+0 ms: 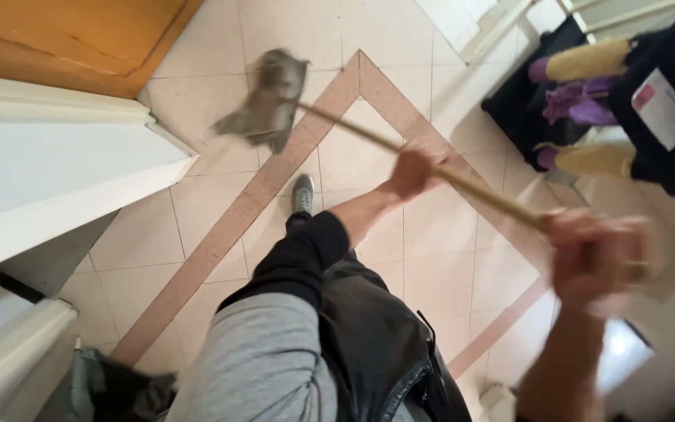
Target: Mopping the floor across different rooms using a manual mop
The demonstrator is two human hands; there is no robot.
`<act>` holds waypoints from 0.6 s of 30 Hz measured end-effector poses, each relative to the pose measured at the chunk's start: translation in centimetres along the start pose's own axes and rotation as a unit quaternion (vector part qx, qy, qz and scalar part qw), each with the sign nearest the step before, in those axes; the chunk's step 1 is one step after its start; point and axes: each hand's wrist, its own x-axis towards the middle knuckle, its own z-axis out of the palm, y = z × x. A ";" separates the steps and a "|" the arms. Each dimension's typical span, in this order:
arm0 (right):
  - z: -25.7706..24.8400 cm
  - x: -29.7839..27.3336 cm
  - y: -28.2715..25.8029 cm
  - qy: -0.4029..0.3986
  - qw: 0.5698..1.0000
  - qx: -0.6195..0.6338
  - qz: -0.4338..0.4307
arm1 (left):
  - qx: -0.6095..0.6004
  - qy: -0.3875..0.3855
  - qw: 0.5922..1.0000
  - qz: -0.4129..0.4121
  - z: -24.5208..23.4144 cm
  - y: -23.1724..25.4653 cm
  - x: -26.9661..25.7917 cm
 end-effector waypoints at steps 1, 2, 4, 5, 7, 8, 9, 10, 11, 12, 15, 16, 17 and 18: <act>-1.1 1.7 -1.6 -0.044 0.989 -0.117 -0.082 | -0.044 0.043 0.998 0.013 -0.1 2.3 2.1; -0.6 3.1 -2.3 -0.040 0.989 -0.120 -0.079 | -0.047 0.038 0.998 0.015 0.2 2.8 3.9; 0.4 5.9 -4.0 -0.070 0.997 0.013 0.005 | -0.088 0.087 0.992 -0.013 0.6 3.8 7.2; 1.2 6.0 -3.8 -0.069 0.998 0.011 0.009 | -0.091 0.084 0.992 -0.015 1.1 3.2 7.6; 3.1 7.1 -3.1 -0.233 0.972 -0.002 0.032 | -0.080 0.206 0.975 -0.005 1.6 1.4 9.7; 5.6 8.0 -3.1 -0.235 0.971 -0.002 0.030 | -0.079 0.210 0.975 -0.004 1.2 -0.2 9.8; 8.1 8.7 -3.2 -0.278 0.960 -0.033 0.002 | -0.136 0.135 0.981 -0.004 0.9 -1.7 9.9; 10.7 9.3 -3.2 -0.321 0.945 -0.060 -0.024 | -0.191 0.059 0.980 -0.007 0.5 -3.2 9.7; 9.9 8.5 -2.8 -0.324 0.944 -0.059 -0.027 | -0.189 0.063 0.980 -0.008 0.6 -3.5 9.8; 9.2 7.8 -2.2 -0.291 0.955 -0.049 -0.025 | -0.165 -0.017 0.986 0.017 0.5 -3.8 10.0; 5.3 6.4 -1.5 -0.239 0.970 0.043 0.000 | -0.126 -0.117 0.984 0.046 0.7 -2.1 10.3; 3.6 6.2 -1.4 -0.218 0.968 0.121 0.015 | -0.113 -0.131 0.983 0.057 0.9 -1.0 11.1; 1.8 6.1 -1.2 -0.214 0.970 0.117 0.012 | -0.114 -0.132 0.983 0.064 0.4 0.2 11.2; 0.1 5.8 -1.2 -0.198 0.974 0.106 -0.015 | -0.126 -0.157 0.979 0.037 -0.1 1.5 10.9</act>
